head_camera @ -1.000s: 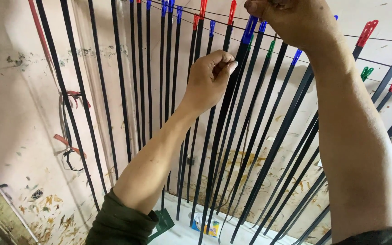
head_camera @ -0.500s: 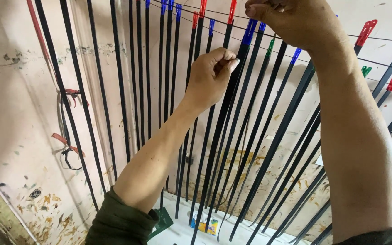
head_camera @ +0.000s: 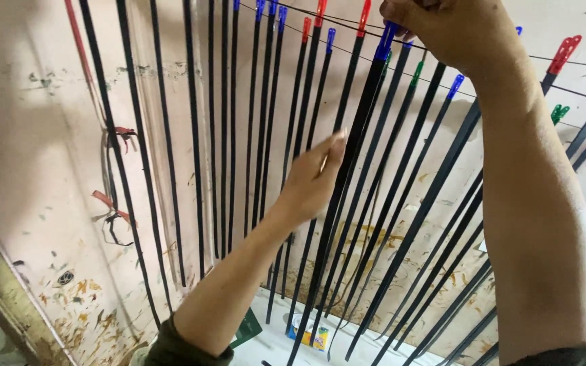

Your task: Applying dye or finish to leather straps using a manual roller applicator and hanging them on a rack to dry.

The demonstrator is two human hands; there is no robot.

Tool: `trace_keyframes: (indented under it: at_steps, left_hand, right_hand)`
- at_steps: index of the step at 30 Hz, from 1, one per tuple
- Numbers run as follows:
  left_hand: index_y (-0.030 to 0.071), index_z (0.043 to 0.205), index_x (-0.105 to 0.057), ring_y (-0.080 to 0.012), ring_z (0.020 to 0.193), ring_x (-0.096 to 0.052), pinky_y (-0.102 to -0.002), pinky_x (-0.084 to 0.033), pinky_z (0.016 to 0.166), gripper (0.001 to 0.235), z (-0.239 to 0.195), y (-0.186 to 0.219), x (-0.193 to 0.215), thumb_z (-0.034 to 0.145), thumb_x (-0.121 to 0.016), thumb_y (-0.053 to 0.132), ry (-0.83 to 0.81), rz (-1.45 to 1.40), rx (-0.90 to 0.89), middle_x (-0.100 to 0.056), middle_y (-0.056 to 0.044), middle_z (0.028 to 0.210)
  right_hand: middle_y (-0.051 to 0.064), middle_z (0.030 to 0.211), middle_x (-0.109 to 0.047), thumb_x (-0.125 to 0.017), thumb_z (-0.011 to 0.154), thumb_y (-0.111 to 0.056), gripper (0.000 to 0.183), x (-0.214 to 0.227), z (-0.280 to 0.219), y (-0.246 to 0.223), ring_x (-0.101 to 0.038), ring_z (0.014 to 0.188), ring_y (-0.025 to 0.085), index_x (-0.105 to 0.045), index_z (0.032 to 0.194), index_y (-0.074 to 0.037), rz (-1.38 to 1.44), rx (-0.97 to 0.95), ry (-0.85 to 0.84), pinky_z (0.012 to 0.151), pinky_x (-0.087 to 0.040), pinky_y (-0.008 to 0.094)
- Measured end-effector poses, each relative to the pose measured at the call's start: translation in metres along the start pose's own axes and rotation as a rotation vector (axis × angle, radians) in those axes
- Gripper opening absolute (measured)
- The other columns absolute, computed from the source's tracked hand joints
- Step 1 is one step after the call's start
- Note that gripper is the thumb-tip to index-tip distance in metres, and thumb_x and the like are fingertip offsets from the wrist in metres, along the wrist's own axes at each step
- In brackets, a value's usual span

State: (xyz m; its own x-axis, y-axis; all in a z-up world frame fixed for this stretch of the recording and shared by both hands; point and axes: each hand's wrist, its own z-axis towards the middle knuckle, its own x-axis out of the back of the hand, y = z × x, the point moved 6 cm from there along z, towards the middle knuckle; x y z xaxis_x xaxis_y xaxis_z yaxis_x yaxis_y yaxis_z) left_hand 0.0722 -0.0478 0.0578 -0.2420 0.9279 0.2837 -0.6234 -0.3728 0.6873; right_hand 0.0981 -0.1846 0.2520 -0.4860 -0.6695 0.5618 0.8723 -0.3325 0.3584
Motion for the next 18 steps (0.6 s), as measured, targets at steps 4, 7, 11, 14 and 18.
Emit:
trace_keyframes:
  at_steps: [4, 7, 11, 14, 18]
  left_hand:
    - [-0.005, 0.152, -0.038, -0.0365, 0.15, -0.038, -0.043, -0.032, 0.123, 0.075, -0.022, -0.029, -0.001, 0.104, -0.024, 0.051, -0.03, -0.107, 0.022, -0.043, -0.025, 0.158]
    - [-0.003, 0.154, -0.043, -0.0127, 0.084, -0.053, -0.028, -0.05, 0.097, 0.076, -0.034, -0.06, 0.002, 0.103, -0.029, 0.051, 0.011, -0.205, 0.106, -0.046, 0.0, 0.082]
    - [-0.001, 0.146, -0.053, -0.015, 0.098, -0.061, -0.028, -0.051, 0.095, 0.065, -0.049, -0.093, 0.003, 0.104, -0.035, 0.046, 0.036, -0.328, 0.144, -0.061, -0.003, 0.099]
    - [-0.001, 0.148, -0.049, -0.0228, 0.118, -0.055, -0.036, -0.046, 0.106, 0.063, -0.059, -0.106, 0.009, 0.105, -0.036, 0.044, 0.048, -0.378, 0.174, -0.057, -0.011, 0.121]
    - [0.002, 0.152, -0.043, -0.0374, 0.146, -0.046, -0.047, -0.043, 0.117, 0.064, -0.069, -0.124, 0.021, 0.103, -0.038, 0.043, 0.071, -0.341, 0.232, -0.048, -0.024, 0.156]
  right_hand:
    - [0.012, 0.098, -0.068, -0.069, 0.125, 0.005, 0.017, -0.013, 0.005, 0.011, -0.071, 0.094, 0.024, -0.064, 0.109, 0.003, 0.067, -0.044, -0.003, 0.082, -0.058, 0.035]
    - [0.012, 0.1, -0.069, -0.07, 0.127, -0.003, 0.014, -0.022, 0.012, 0.011, -0.073, 0.095, 0.024, -0.066, 0.115, 0.003, 0.071, -0.058, 0.017, 0.08, -0.058, 0.036]
    - [0.012, 0.093, -0.067, -0.073, 0.125, 0.0, 0.021, -0.037, 0.026, 0.018, -0.073, 0.088, 0.023, -0.062, 0.107, 0.003, 0.073, -0.063, 0.048, 0.074, -0.056, 0.034]
    - [0.017, 0.099, -0.07, -0.072, 0.122, 0.006, 0.013, -0.047, 0.039, 0.014, -0.073, 0.088, 0.027, -0.066, 0.111, 0.007, 0.063, 0.063, 0.085, 0.076, -0.059, 0.036]
    - [0.021, 0.107, -0.074, -0.079, 0.114, 0.013, 0.01, -0.059, 0.054, 0.011, -0.073, 0.093, 0.031, -0.07, 0.113, 0.01, 0.096, 0.179, 0.206, 0.083, -0.063, 0.04]
